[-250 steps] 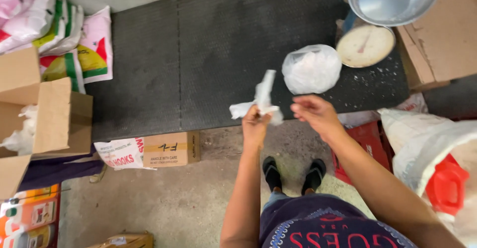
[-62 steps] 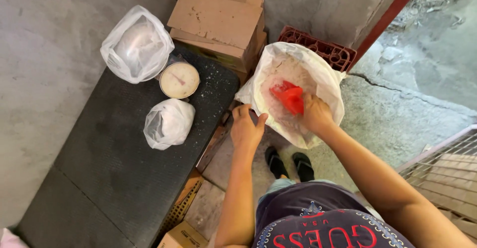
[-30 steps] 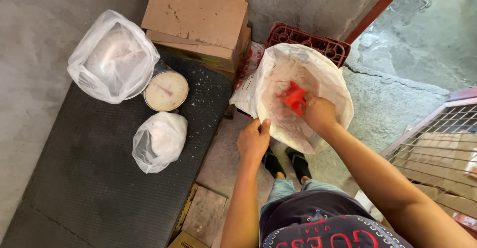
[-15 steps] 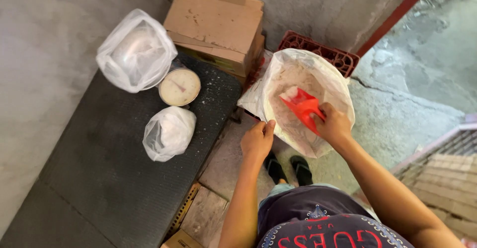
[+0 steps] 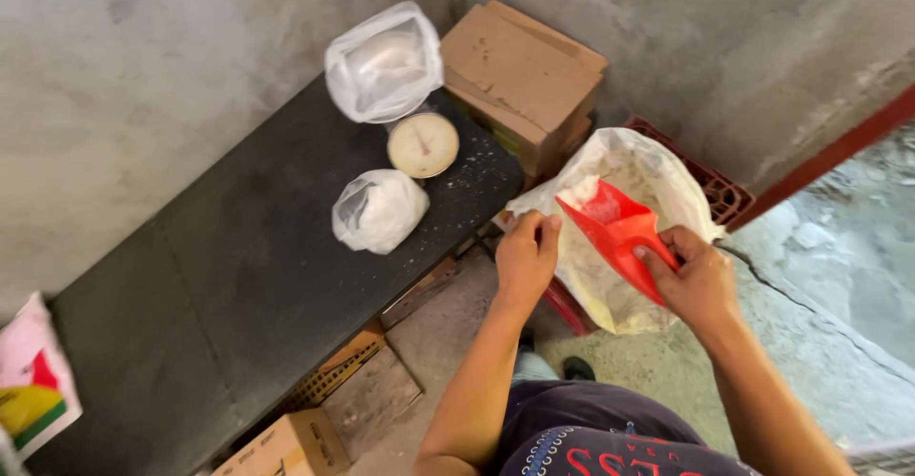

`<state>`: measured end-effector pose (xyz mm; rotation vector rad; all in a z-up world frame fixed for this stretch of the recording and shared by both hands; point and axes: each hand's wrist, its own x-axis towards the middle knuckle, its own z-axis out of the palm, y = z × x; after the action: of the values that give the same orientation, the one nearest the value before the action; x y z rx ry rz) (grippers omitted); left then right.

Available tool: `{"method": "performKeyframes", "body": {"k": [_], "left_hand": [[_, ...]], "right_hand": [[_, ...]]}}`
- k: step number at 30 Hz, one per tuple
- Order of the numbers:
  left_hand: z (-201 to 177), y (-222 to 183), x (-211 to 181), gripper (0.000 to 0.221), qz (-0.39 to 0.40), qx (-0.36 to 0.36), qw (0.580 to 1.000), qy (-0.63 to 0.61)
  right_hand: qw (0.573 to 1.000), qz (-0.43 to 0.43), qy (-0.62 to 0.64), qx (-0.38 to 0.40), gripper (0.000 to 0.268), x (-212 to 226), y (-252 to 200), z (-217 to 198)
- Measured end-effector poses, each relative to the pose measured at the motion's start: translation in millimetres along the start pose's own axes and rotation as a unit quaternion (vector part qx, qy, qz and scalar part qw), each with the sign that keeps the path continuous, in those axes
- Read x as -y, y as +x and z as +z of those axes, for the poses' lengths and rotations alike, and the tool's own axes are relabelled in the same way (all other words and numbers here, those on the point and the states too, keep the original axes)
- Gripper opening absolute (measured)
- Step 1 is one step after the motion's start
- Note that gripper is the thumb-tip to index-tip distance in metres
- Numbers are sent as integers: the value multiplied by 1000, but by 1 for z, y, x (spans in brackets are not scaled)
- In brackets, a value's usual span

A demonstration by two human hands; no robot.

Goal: Weighing white powder from a large bag and portioning it into smaller plastic bags using a scoop and a scale.

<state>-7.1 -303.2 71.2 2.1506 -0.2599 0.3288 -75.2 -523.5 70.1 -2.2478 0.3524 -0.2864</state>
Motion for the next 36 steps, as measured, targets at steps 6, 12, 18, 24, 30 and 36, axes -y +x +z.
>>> {"method": "performKeyframes", "body": {"k": [6,12,18,24,30,36], "left_hand": [[-40,21,25,16,23,-124,992,-16],[-102,65,57,13,-46,-184,981,-49],[-151,136,151,31,3,-256,967,17],[-167,212,235,51,-62,-215,970,98],[-172,245,240,57,-92,-117,979,141],[-178,239,229,50,-48,-136,987,68]], "right_hand": [[996,-68,40,43,30,50,34,7],[979,-196,4,52,32,114,107,34],[959,-273,-40,60,34,198,190,98],[945,-294,-120,77,39,266,264,170],[897,-315,-295,99,32,312,312,236],[854,-328,-382,131,22,330,324,270]]}}
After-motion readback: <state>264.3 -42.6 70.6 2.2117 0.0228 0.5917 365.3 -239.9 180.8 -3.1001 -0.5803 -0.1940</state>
